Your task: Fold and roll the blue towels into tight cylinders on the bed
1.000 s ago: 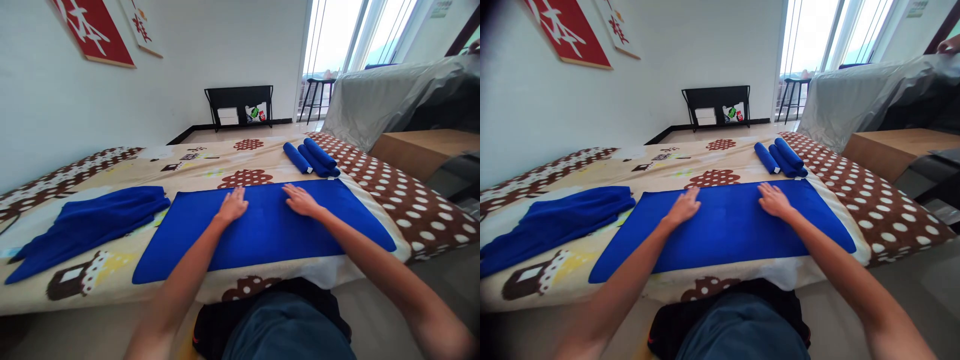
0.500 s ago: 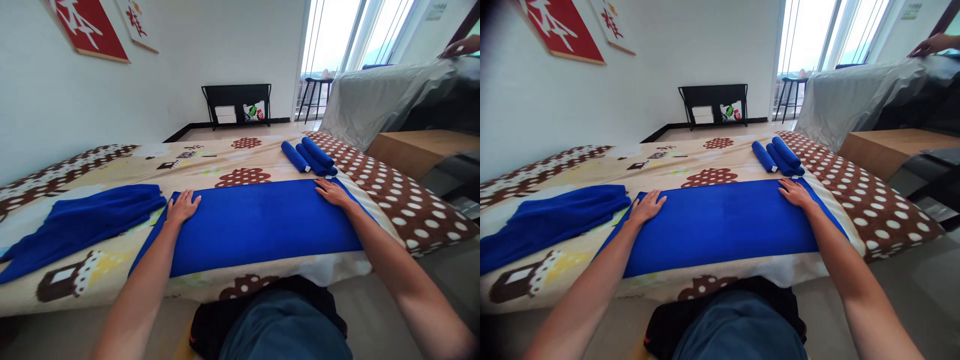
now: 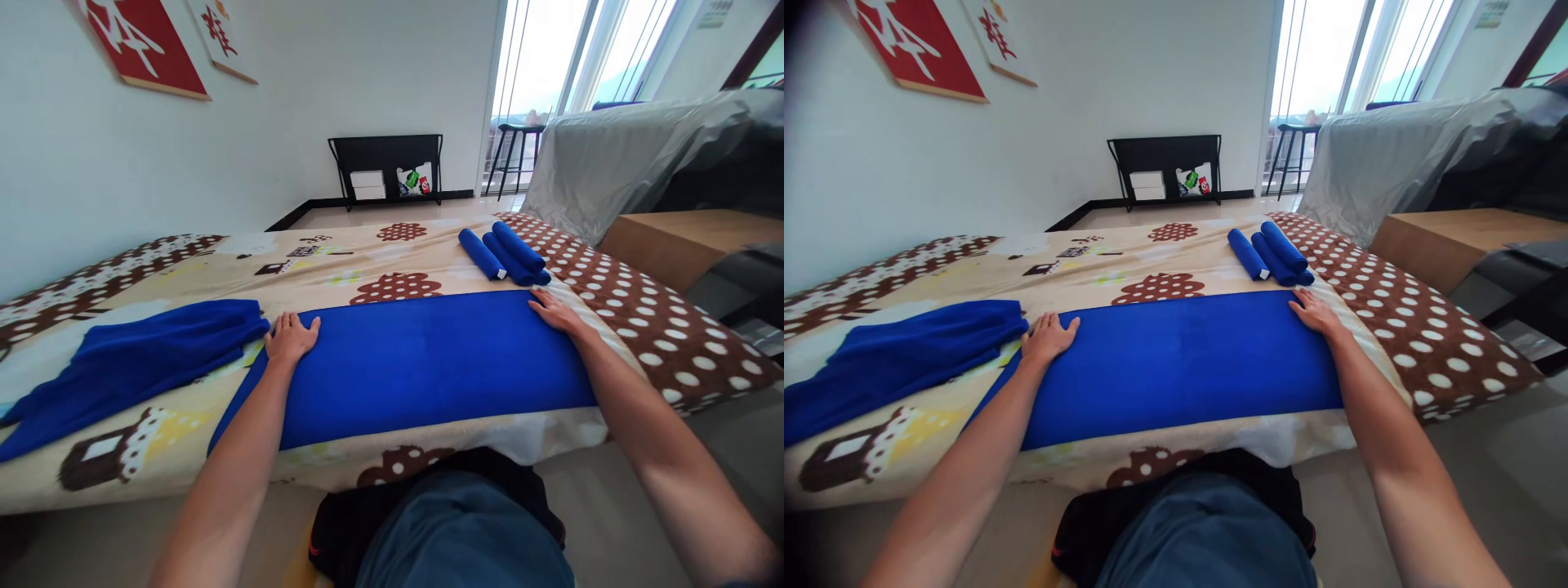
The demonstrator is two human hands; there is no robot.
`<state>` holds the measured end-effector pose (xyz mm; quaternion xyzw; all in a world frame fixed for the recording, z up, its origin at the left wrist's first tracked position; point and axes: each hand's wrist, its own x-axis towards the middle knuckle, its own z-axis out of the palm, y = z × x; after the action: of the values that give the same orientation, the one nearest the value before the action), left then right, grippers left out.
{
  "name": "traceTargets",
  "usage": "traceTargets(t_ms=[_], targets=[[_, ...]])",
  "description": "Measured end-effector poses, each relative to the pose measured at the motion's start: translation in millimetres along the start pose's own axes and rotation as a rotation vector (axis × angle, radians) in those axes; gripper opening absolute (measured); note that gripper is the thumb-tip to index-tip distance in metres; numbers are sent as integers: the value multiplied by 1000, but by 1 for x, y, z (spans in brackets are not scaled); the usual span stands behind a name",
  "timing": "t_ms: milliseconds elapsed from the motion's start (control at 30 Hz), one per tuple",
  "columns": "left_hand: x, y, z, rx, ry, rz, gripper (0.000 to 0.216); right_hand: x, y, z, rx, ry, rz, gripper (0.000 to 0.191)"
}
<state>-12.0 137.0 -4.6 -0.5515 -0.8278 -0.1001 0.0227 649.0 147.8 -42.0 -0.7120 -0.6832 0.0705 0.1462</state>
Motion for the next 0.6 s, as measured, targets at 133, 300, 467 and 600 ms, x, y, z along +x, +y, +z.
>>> traceTargets(t_ms=[133, 300, 467, 600], targets=[[1, -3, 0, -7, -7, -3, 89, 0, -3, 0, -3, 14, 61, 72], [-1, -6, -5, -15, 2, 37, 86, -12, -12, -6, -17, 67, 126, 73], [-12, -4, -14, -11, 46, 80, 70, -90, -3, 1, -49, 125, 111, 69], [-66, -30, -19, -18, 57, 209, 63, -193, 11, 31, -51, 481, 2, 59]])
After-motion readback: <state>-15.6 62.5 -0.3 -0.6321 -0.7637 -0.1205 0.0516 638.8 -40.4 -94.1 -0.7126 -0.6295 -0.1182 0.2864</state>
